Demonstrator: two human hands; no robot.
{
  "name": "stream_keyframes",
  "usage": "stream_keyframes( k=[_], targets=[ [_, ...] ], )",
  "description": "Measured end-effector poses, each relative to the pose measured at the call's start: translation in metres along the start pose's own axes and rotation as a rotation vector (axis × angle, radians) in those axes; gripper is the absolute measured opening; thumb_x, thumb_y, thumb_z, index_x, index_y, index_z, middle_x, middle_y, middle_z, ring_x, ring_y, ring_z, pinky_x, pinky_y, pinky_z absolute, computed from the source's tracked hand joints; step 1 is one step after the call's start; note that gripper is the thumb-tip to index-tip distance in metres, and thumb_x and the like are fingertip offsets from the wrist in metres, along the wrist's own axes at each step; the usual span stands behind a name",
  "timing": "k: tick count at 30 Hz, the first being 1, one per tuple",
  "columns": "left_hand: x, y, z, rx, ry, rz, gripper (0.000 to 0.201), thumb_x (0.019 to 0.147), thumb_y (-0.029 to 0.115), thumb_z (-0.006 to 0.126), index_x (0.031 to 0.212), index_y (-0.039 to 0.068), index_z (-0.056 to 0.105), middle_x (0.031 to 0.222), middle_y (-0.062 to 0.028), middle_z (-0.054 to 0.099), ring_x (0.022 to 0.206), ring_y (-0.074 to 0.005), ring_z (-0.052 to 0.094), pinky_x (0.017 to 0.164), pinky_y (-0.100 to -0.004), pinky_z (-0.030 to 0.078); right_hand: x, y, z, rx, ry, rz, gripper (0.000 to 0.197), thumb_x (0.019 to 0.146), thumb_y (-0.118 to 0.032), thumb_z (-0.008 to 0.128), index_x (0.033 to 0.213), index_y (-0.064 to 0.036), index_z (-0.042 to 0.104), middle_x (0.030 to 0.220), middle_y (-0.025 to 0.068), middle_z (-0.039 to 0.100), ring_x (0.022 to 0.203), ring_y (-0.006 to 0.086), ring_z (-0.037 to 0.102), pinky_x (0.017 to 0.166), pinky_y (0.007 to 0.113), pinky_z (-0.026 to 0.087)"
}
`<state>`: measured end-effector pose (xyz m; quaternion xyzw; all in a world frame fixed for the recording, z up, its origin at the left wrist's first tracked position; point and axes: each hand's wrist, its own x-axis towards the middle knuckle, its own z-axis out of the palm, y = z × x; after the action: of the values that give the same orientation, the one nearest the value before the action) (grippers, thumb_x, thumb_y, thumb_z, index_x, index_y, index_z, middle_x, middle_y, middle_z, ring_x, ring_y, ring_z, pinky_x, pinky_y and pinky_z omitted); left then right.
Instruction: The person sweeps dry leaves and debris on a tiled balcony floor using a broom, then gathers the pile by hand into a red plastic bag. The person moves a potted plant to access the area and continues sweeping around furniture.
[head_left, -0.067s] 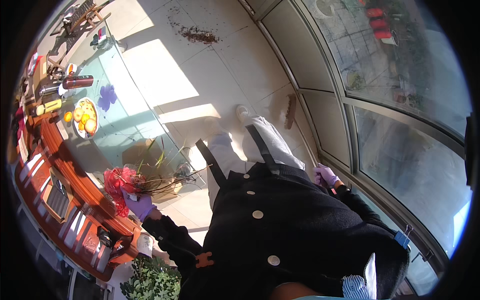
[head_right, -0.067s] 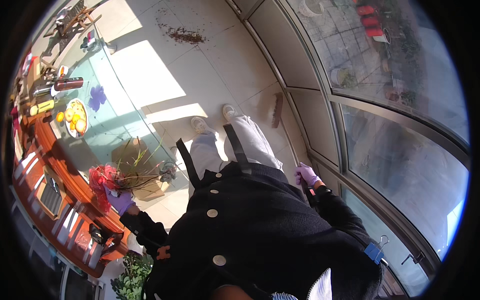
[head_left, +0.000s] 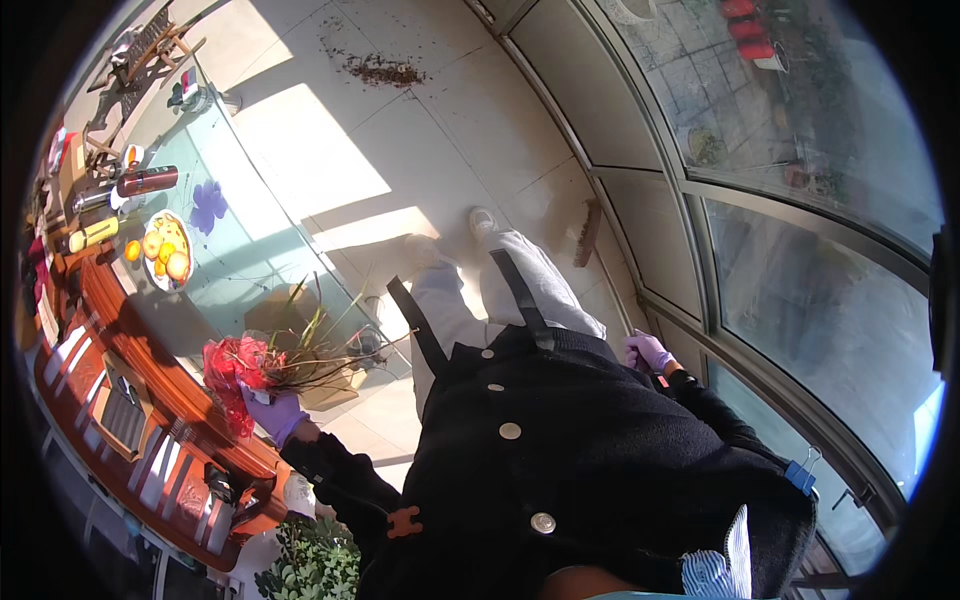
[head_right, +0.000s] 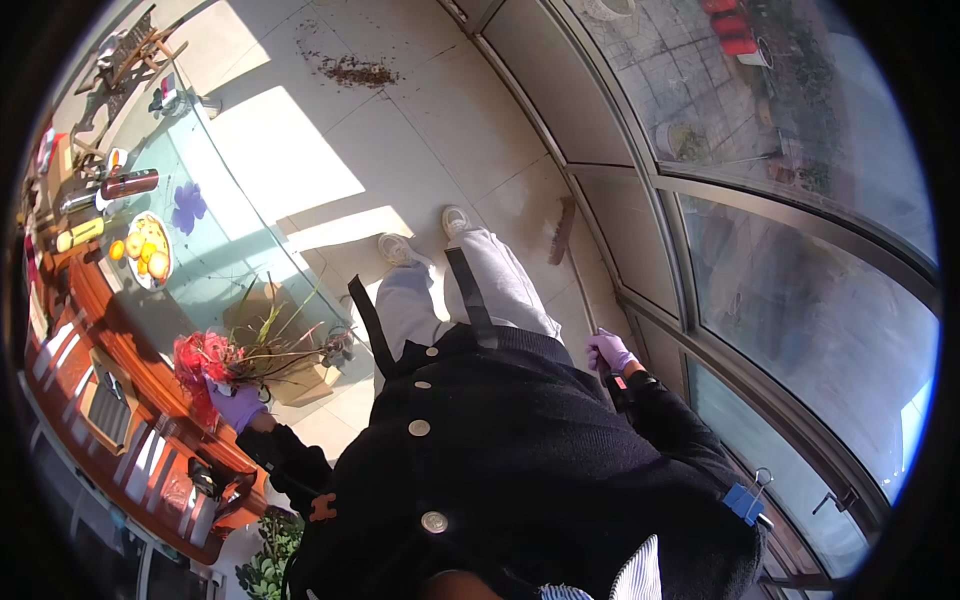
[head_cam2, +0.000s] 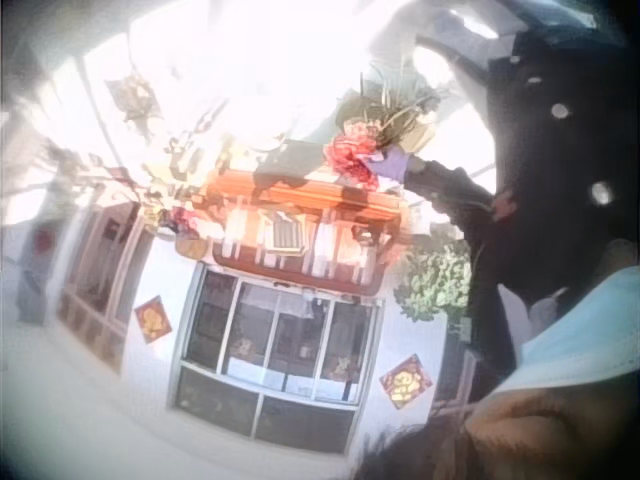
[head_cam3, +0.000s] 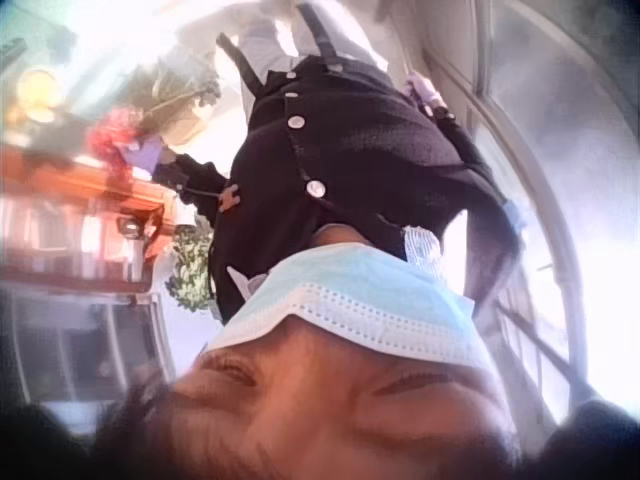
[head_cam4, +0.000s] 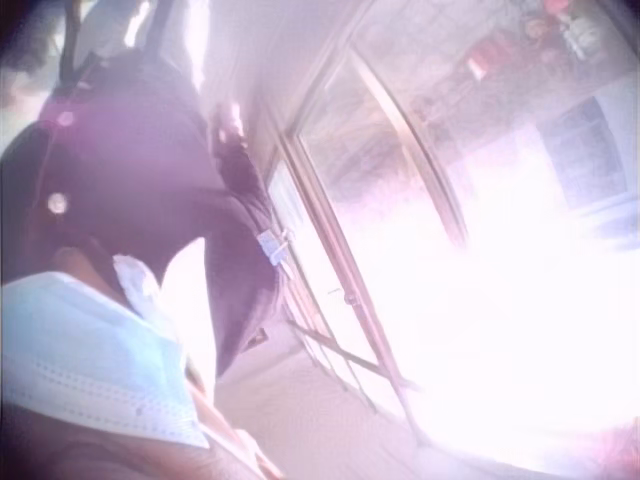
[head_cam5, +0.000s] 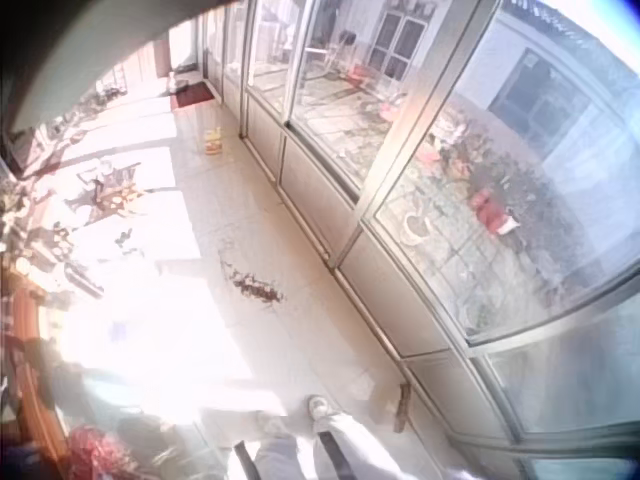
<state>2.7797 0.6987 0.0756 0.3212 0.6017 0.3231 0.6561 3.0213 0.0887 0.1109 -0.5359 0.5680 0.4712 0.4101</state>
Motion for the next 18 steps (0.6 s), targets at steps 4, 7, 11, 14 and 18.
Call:
stream_keyframes(
  k=[4, 7, 11, 14, 18],
  targets=[
    [0.000, 0.010, 0.034, 1.006, -0.221, 0.342, 0.058, 0.072, -0.005, 0.064, 0.126, -0.004, 0.044, 0.117, -0.0132, 0.056, 0.099, -0.0230, 0.056, 0.089, -0.0326, 0.046, 0.063, 0.035, -0.039, 0.407, 0.127, 0.199, 0.024, 0.083, -0.007, 0.049, 0.061, -0.0098, 0.041, 0.051, -0.0014, 0.042, 0.040, 0.0094, 0.042, 0.039, 0.025, 0.037],
    [-0.006, 0.026, 0.056, 0.966, -0.275, 0.510, 0.056, 0.076, 0.002, 0.061, 0.129, -0.003, 0.042, 0.122, -0.0170, 0.053, 0.103, -0.0220, 0.054, 0.094, -0.0331, 0.042, 0.120, 0.014, -0.038, 0.752, 0.147, 0.216, 0.027, 0.078, -0.004, 0.046, 0.053, -0.0094, 0.038, 0.045, 0.0007, 0.039, 0.037, 0.0107, 0.040, 0.036, 0.023, 0.034],
    [-0.020, 0.025, 0.104, 0.389, -0.142, 0.046, 0.046, 0.091, 0.020, 0.044, 0.133, 0.004, 0.041, 0.131, -0.0169, 0.047, 0.119, -0.0256, 0.045, 0.101, -0.0421, 0.036, 0.157, -0.023, 0.043, 0.354, -0.197, 0.079, 0.023, 0.074, -0.010, 0.045, 0.053, -0.0041, 0.052, 0.046, 0.0032, 0.046, 0.036, 0.0117, 0.042, 0.037, 0.027, 0.033],
    [-0.045, 0.011, 0.137, 0.234, -0.241, -0.080, 0.045, 0.092, 0.025, 0.044, 0.133, 0.005, 0.041, 0.133, -0.0142, 0.045, 0.121, -0.0305, 0.043, 0.103, -0.0470, 0.033, 0.114, -0.017, 0.099, -0.099, -0.137, -0.400, 0.019, 0.078, -0.009, 0.051, 0.059, -0.0069, 0.045, 0.051, 0.0019, 0.041, 0.041, 0.0103, 0.041, 0.037, 0.024, 0.034],
    [-0.062, -0.009, 0.175, 0.319, -0.283, -0.189, 0.044, 0.091, 0.023, 0.045, 0.130, 0.002, 0.043, 0.129, -0.0157, 0.048, 0.112, -0.0324, 0.050, 0.097, -0.0490, 0.039, 0.054, -0.040, 0.078, 0.470, -0.450, -0.262, 0.022, 0.083, -0.001, 0.055, 0.103, -0.0062, 0.048, 0.070, 0.0020, 0.048, 0.046, 0.0072, 0.040, 0.040, 0.021, 0.034]
  ],
)
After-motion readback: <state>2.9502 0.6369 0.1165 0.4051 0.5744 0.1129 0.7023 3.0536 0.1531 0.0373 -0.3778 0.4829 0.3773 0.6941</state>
